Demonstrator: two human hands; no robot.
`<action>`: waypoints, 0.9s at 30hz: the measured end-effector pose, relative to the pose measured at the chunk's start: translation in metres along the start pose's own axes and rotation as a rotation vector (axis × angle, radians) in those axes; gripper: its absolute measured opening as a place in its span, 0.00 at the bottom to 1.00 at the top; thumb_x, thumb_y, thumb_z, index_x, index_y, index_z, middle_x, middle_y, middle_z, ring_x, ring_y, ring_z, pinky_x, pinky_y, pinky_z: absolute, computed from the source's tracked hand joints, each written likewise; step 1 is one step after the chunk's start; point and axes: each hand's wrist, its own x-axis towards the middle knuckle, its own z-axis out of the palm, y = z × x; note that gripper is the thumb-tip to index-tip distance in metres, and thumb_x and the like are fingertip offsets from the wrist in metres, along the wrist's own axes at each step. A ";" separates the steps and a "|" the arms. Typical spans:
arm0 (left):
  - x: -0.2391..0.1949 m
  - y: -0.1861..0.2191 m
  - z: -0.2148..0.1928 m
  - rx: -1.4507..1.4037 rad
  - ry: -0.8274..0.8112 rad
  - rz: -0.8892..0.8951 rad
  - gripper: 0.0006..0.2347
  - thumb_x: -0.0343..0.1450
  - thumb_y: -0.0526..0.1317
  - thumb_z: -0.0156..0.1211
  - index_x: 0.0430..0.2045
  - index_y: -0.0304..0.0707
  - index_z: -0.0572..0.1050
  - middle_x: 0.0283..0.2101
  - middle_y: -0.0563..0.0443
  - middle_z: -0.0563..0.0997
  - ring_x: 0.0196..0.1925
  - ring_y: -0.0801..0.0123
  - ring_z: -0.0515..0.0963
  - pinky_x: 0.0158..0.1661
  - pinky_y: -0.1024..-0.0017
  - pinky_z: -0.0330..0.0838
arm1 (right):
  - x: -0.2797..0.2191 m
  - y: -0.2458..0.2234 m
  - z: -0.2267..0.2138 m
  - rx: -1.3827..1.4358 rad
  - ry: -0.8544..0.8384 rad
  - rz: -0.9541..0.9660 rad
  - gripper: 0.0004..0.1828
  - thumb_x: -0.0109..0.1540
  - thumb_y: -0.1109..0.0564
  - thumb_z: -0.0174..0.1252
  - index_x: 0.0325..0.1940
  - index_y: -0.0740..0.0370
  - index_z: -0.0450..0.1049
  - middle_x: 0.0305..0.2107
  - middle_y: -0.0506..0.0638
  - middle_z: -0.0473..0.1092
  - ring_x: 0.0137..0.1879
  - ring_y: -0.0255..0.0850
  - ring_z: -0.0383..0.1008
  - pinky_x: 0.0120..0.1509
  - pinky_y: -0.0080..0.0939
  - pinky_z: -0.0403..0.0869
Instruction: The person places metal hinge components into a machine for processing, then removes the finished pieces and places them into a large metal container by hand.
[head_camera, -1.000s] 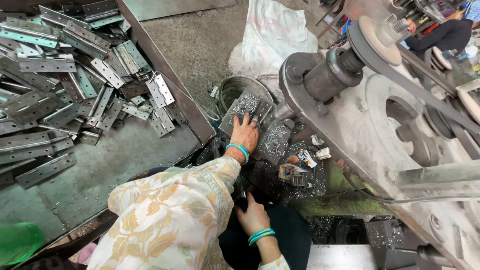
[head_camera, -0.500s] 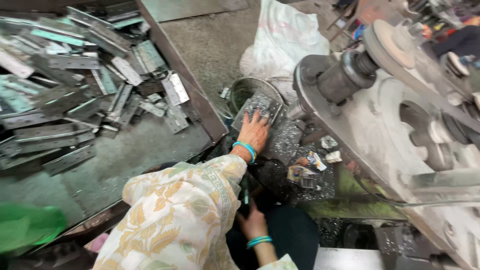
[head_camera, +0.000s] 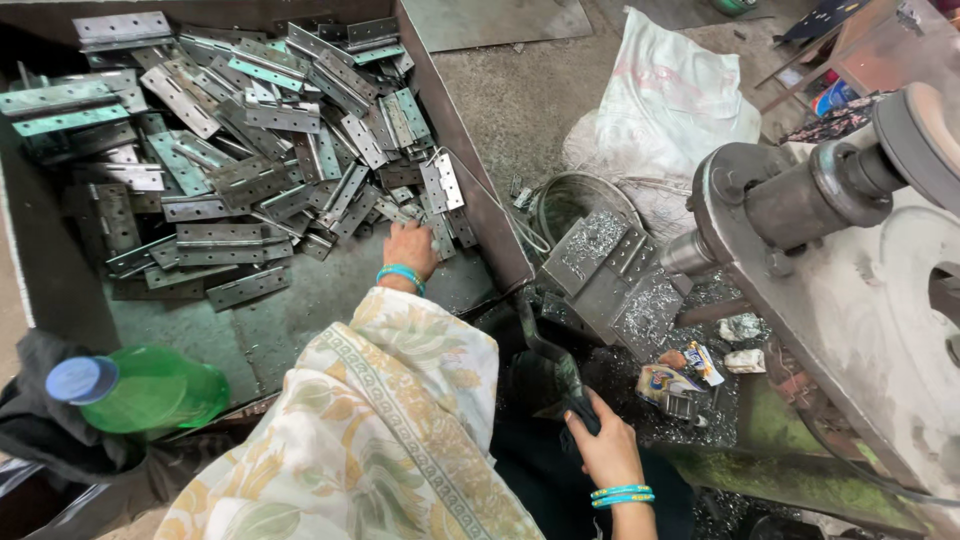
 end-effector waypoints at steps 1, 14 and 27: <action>0.003 -0.006 0.019 0.002 -0.004 0.012 0.14 0.65 0.42 0.64 0.44 0.43 0.79 0.55 0.48 0.75 0.59 0.49 0.71 0.52 0.50 0.73 | 0.000 0.000 0.001 0.004 0.008 -0.006 0.31 0.57 0.47 0.64 0.64 0.50 0.73 0.26 0.58 0.80 0.18 0.46 0.77 0.25 0.44 0.76; 0.012 -0.004 0.084 0.104 0.083 0.133 0.19 0.59 0.38 0.68 0.44 0.40 0.75 0.50 0.42 0.71 0.53 0.46 0.72 0.46 0.56 0.77 | 0.007 0.011 0.006 -0.017 0.013 0.036 0.29 0.57 0.49 0.62 0.64 0.50 0.73 0.27 0.60 0.80 0.24 0.51 0.79 0.34 0.48 0.77; -0.057 -0.092 0.008 -0.370 0.319 -0.221 0.21 0.64 0.33 0.61 0.53 0.38 0.77 0.38 0.33 0.81 0.43 0.40 0.81 0.46 0.53 0.74 | 0.008 0.026 0.010 -0.021 0.117 -0.131 0.29 0.55 0.46 0.63 0.61 0.50 0.75 0.43 0.61 0.79 0.53 0.56 0.79 0.58 0.49 0.76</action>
